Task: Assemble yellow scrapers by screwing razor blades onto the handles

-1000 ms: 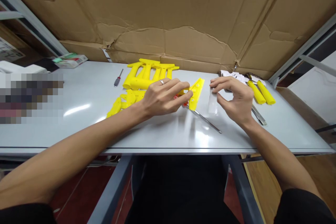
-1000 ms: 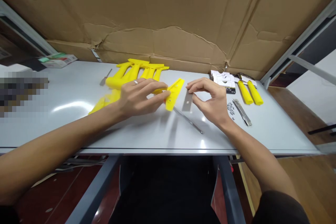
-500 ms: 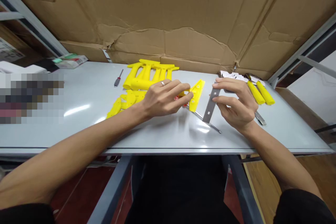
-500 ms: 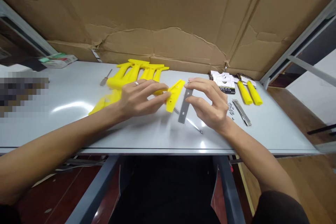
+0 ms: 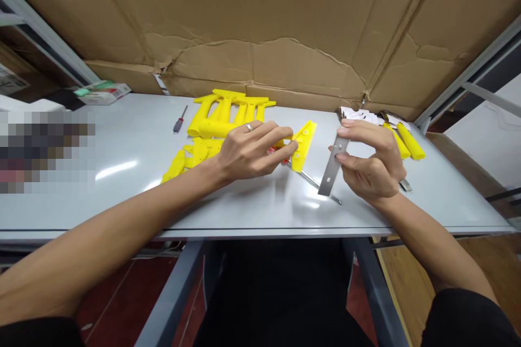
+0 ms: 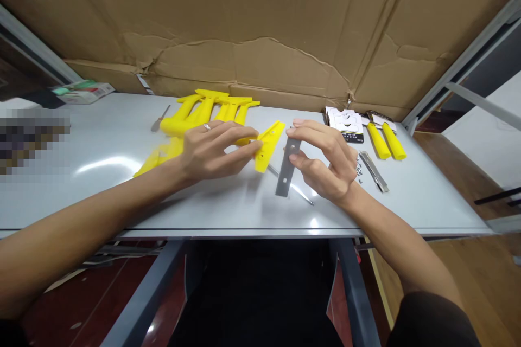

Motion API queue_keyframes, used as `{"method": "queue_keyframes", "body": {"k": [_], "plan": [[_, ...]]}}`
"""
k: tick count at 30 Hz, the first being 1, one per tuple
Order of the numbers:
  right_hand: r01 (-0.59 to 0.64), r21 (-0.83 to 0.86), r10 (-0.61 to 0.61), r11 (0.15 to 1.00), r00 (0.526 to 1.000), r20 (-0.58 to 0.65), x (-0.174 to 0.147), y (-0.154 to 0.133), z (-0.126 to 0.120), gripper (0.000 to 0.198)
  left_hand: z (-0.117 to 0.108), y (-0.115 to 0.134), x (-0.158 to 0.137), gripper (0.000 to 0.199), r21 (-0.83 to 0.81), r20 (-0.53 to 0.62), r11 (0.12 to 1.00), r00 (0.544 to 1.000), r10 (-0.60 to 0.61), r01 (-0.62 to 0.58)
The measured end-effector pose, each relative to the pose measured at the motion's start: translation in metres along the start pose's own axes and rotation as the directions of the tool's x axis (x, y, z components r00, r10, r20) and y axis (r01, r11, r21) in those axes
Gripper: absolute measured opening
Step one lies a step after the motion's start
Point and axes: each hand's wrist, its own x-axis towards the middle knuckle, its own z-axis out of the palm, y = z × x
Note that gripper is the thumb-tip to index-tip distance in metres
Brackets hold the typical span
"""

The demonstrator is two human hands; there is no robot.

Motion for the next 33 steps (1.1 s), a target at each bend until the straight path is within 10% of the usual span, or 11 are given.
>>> {"method": "queue_keyframes", "body": {"k": [8,16,22,29,33], "plan": [[-0.213,-0.147,0.232,0.966,0.965,0.121,0.002,0.008,-0.006,0.018,0.003,-0.001,-0.001,0.008,-0.006,-0.012,1.0,1.0,-0.016,0.016],[-0.543,0.009,0.533,0.839,0.826,0.182,0.0,0.017,-0.006,0.006,0.005,0.0,-0.002,0.006,-0.002,0.003,1.0,1.0,-0.014,0.014],[-0.831,0.285,0.814,0.477,0.54,0.212,-0.002,0.014,-0.004,0.025,0.008,0.001,-0.004,0.006,-0.014,0.02,1.0,1.0,-0.016,0.016],[-0.925,0.366,0.837,-0.1,0.121,0.534,0.0,0.015,-0.002,0.053,0.008,0.001,-0.004,0.004,-0.01,0.037,1.0,0.999,-0.016,0.017],[-0.908,0.325,0.749,-0.264,0.019,0.663,-0.001,0.02,-0.002,0.073,0.008,0.001,-0.004,0.005,-0.01,0.041,1.0,0.999,-0.019,0.019]]}}
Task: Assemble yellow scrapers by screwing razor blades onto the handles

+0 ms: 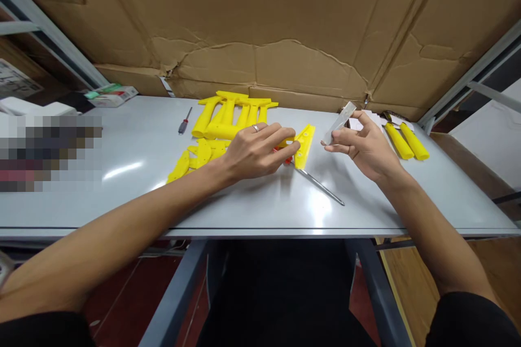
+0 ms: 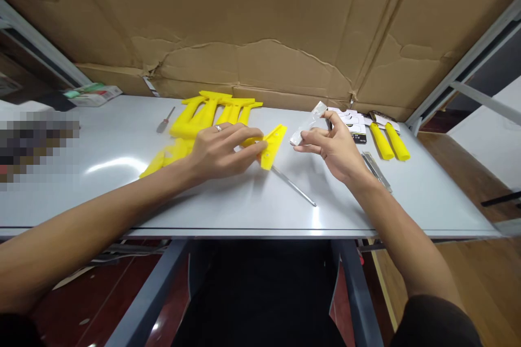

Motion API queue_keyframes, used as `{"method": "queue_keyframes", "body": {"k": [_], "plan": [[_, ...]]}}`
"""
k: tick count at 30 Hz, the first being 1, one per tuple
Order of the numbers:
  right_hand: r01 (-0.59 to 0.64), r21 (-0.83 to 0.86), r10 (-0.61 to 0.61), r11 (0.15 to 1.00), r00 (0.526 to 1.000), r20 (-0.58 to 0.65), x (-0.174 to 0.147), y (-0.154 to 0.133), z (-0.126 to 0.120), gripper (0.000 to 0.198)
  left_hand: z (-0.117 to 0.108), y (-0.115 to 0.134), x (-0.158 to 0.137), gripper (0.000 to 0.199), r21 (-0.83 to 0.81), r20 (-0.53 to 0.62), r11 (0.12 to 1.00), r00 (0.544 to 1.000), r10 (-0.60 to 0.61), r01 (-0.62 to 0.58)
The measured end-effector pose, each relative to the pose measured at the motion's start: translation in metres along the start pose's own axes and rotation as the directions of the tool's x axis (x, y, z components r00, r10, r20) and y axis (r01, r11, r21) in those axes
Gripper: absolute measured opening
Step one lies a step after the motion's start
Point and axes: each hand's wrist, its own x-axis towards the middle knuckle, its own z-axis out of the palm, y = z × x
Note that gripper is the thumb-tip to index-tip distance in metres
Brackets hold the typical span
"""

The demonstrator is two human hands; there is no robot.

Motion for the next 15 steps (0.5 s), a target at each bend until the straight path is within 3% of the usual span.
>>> {"method": "queue_keyframes", "body": {"k": [5,9,12,15], "plan": [[0.045,-0.063,-0.044,0.997,0.999,0.02,0.002,0.002,-0.002,0.073,0.0,0.001,-0.001,0.005,-0.001,0.007,1.0,1.0,-0.01,0.01],[0.226,-0.191,-0.232,0.955,0.973,-0.005,-0.001,0.008,0.001,0.062,0.0,0.001,-0.002,0.004,-0.004,0.018,1.0,1.0,-0.006,0.006],[0.396,-0.357,-0.428,0.846,0.904,-0.013,-0.006,0.012,0.006,0.039,0.001,0.001,-0.002,0.005,-0.003,0.028,1.0,1.0,-0.002,0.002],[0.523,-0.537,-0.59,0.662,0.805,0.058,-0.011,0.013,0.009,0.018,0.001,0.002,-0.002,0.006,-0.006,0.025,1.0,1.0,0.004,-0.003]]}}
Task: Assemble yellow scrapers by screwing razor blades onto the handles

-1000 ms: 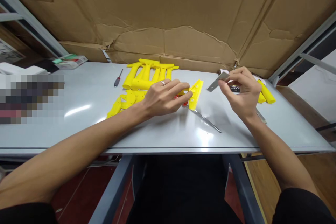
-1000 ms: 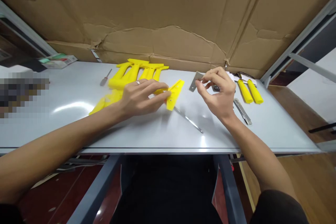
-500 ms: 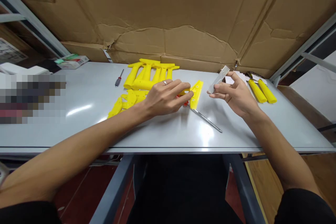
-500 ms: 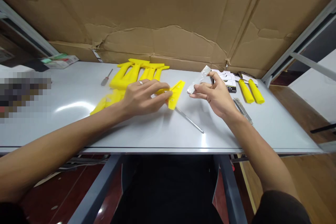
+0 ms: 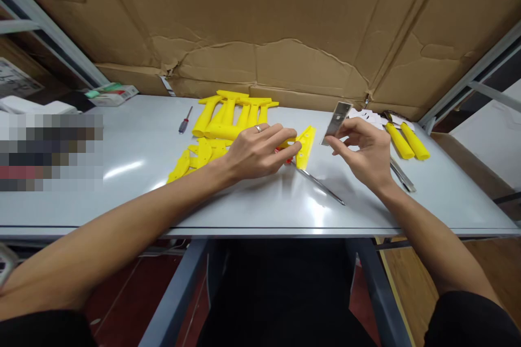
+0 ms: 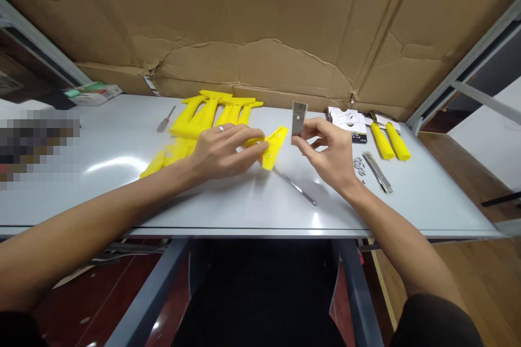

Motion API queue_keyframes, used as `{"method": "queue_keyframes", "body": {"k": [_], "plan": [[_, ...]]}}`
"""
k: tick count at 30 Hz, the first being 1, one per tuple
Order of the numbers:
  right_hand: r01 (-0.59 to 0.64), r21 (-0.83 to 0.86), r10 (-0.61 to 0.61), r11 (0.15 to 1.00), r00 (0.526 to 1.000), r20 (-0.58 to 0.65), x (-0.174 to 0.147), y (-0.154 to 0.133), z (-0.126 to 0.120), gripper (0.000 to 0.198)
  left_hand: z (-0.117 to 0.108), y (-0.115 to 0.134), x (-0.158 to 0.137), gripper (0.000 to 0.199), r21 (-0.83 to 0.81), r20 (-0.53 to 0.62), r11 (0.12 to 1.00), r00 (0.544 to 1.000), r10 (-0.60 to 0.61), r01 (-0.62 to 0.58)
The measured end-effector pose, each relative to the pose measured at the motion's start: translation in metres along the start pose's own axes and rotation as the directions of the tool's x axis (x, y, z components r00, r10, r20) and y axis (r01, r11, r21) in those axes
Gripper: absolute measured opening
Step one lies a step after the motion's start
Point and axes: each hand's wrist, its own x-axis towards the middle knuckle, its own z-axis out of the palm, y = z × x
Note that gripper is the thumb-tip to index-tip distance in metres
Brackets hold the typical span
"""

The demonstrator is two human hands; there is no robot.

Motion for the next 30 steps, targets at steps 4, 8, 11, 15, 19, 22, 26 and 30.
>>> {"method": "queue_keyframes", "body": {"k": [4,8,11,15,19,22,26,30], "plan": [[0.347,-0.314,-0.357,0.884,0.934,0.027,0.0021,-0.0014,-0.0003,0.002,0.0003,0.001,0.0009,0.007,-0.012,-0.006,1.0,1.0,0.004,-0.004],[0.527,-0.516,-0.573,0.675,0.815,0.083,0.0048,0.0005,-0.0014,0.008,-0.0006,0.0024,0.002,0.009,-0.044,-0.01,0.999,1.0,0.008,-0.008],[0.579,-0.542,-0.624,0.609,0.772,0.122,0.0033,0.0025,-0.0014,0.016,-0.0021,0.0033,0.0022,0.011,-0.074,-0.011,0.997,1.0,0.016,-0.017],[0.613,-0.509,-0.621,0.604,0.763,0.18,0.0,0.0047,-0.0003,0.026,-0.0039,0.0043,0.0024,0.008,-0.083,-0.007,0.997,1.0,0.005,-0.006],[0.623,-0.483,-0.602,0.615,0.767,0.223,-0.0013,0.0047,0.0006,0.03,-0.004,0.0045,0.0027,0.013,-0.062,-0.053,0.998,0.999,-0.001,-0.002],[0.639,-0.477,-0.606,0.604,0.756,0.245,-0.0004,0.004,-0.0002,0.033,-0.003,0.0045,0.0015,0.023,-0.055,-0.075,0.998,0.997,-0.014,0.009],[0.664,-0.447,-0.626,0.599,0.737,0.255,0.0012,0.0026,-0.0014,0.035,-0.0006,0.0057,-0.0018,0.031,-0.077,-0.058,0.997,0.998,-0.036,0.032],[0.676,-0.432,-0.625,0.596,0.729,0.279,0.0002,0.002,-0.0005,0.032,0.0011,0.0076,-0.0036,0.036,-0.1,-0.045,0.994,0.998,-0.051,0.046]]}}
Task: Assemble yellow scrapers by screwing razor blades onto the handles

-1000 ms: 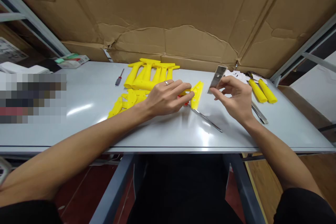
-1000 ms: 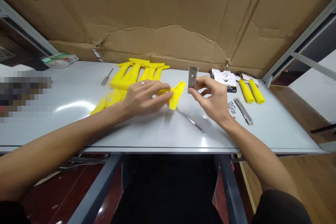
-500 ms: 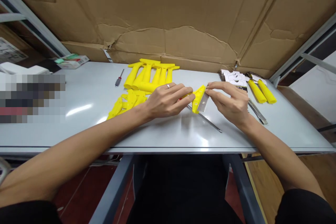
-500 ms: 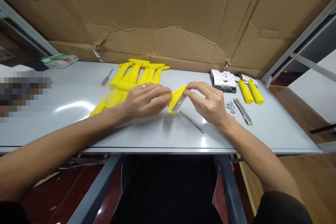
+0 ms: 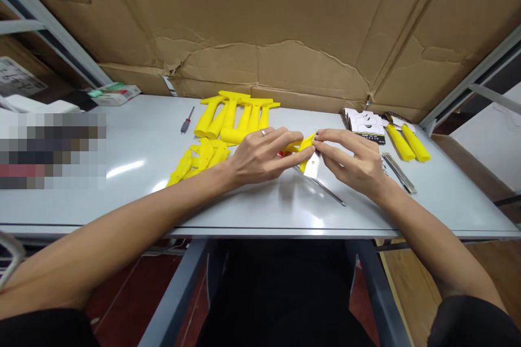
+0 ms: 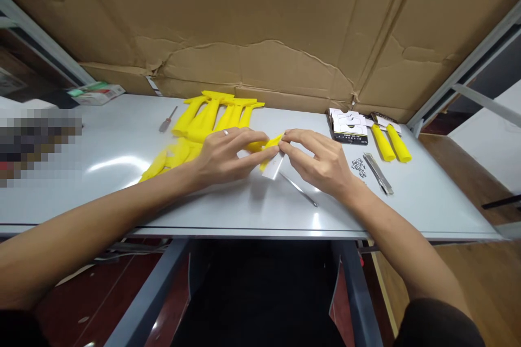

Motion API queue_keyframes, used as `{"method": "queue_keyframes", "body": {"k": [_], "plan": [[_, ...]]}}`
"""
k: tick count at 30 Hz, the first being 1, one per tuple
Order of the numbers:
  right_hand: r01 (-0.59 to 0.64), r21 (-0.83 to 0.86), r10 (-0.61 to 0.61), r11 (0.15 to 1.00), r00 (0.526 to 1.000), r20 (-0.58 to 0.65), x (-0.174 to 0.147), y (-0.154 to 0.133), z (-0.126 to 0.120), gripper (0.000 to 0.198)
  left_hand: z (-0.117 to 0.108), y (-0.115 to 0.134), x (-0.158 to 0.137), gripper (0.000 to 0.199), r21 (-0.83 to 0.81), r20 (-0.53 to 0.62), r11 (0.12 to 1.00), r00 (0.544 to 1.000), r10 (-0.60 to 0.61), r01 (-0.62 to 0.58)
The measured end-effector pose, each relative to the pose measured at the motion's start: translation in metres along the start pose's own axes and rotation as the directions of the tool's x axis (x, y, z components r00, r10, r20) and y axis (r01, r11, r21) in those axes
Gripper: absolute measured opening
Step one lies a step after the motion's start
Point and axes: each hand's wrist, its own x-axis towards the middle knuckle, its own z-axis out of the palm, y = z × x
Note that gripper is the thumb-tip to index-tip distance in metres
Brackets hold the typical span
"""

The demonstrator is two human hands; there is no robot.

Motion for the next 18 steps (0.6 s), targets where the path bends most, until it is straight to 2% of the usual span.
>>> {"method": "queue_keyframes", "body": {"k": [9,12,18], "plan": [[0.162,-0.248,-0.154,0.955,0.987,0.05,-0.0033,0.0054,-0.0041,0.021,-0.0018,0.0001,0.0012,0.038,0.018,0.021,0.999,0.999,0.033,-0.033],[0.212,-0.249,-0.202,0.945,0.977,0.064,-0.0011,0.0053,-0.0063,0.019,-0.002,0.0007,0.0009,0.039,-0.007,0.02,1.0,1.0,0.022,-0.022],[0.223,-0.203,-0.229,0.953,0.973,-0.005,0.0019,0.0037,-0.0076,0.018,-0.0054,0.0001,0.0029,0.036,-0.089,0.046,0.996,0.999,0.014,-0.01]]}}
